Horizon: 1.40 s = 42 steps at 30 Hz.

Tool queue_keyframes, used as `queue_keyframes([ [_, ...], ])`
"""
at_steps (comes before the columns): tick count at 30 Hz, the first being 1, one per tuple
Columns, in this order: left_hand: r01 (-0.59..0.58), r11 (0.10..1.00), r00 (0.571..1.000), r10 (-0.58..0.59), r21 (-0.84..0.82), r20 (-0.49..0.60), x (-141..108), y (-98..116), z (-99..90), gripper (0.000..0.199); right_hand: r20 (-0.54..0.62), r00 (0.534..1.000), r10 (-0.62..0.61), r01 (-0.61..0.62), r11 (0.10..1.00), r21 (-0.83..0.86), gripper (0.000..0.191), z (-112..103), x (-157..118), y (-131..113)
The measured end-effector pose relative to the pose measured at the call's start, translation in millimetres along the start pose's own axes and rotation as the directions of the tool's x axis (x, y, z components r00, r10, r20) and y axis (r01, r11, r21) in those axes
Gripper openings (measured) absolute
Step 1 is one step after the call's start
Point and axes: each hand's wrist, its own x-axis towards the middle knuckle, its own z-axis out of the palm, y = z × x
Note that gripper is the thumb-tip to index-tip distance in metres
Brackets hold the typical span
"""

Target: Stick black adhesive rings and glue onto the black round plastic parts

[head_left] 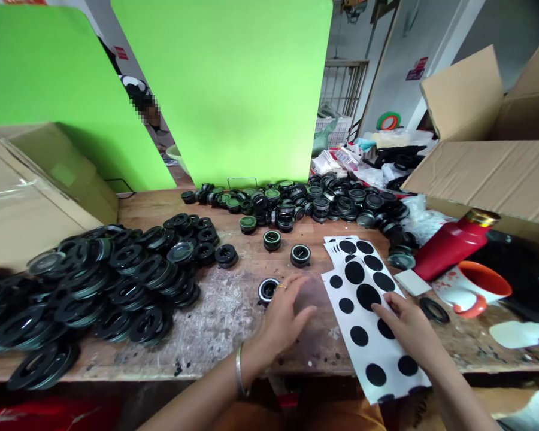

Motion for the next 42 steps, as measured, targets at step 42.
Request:
queue_keyframes([
  [42,0.593,0.107,0.743,-0.456,-0.798,0.491,7,10,41.2,0.026,-0.058,0.909,-0.414,0.414,0.910,-0.005,0.006,33,-14,-49],
])
